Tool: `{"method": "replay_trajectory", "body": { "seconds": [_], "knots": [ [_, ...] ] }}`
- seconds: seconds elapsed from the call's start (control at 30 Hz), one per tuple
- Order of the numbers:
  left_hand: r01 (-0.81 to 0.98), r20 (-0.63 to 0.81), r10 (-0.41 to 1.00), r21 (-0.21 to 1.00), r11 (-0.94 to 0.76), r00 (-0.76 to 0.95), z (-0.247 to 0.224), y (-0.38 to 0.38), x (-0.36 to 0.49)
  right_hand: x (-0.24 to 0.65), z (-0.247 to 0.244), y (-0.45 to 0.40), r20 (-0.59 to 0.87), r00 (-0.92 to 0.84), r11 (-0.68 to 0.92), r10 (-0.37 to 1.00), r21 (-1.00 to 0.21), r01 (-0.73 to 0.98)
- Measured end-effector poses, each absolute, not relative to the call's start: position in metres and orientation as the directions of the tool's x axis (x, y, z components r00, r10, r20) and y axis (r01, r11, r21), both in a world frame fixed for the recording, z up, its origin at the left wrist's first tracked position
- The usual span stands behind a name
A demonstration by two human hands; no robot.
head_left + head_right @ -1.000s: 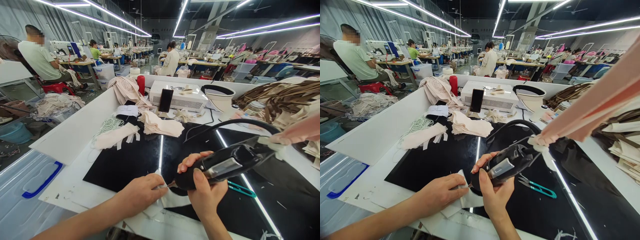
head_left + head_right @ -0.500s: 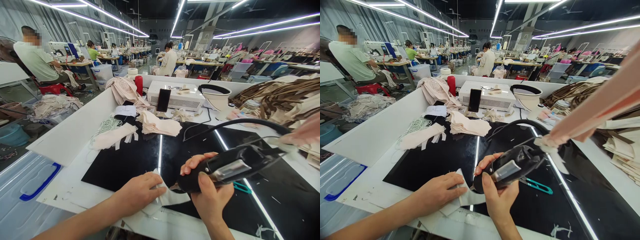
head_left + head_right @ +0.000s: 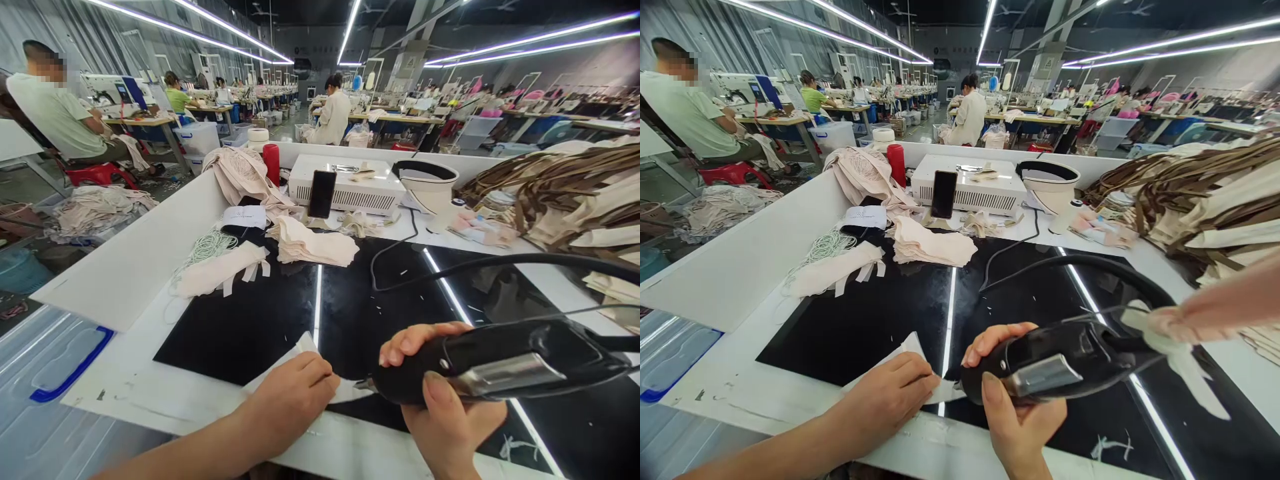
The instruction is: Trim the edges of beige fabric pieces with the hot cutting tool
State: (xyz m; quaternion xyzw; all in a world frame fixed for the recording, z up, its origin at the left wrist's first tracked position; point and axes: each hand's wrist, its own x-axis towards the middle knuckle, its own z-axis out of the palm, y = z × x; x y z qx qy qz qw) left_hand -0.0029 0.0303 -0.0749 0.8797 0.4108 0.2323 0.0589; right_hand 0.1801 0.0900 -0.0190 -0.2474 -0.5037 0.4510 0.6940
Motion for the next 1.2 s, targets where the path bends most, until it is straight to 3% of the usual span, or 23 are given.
{"method": "replay_trajectory", "body": {
  "seconds": [0.23,0.5,1.2],
  "knots": [
    [0.659,0.381,0.753,0.369,-0.655,0.536,-0.077,0.027,-0.008,0.180,-0.018,0.091,0.510,0.103,0.511,0.854,-0.785,-0.351],
    [0.653,0.427,0.722,0.323,-0.685,0.545,-0.078,0.025,-0.008,0.175,-0.013,0.090,0.488,0.117,0.494,0.865,-0.790,-0.363],
    [0.653,0.447,0.727,0.340,-0.677,0.521,-0.078,0.024,-0.008,0.159,-0.017,0.089,0.501,0.072,0.481,0.862,-0.767,-0.425]
  ]
}}
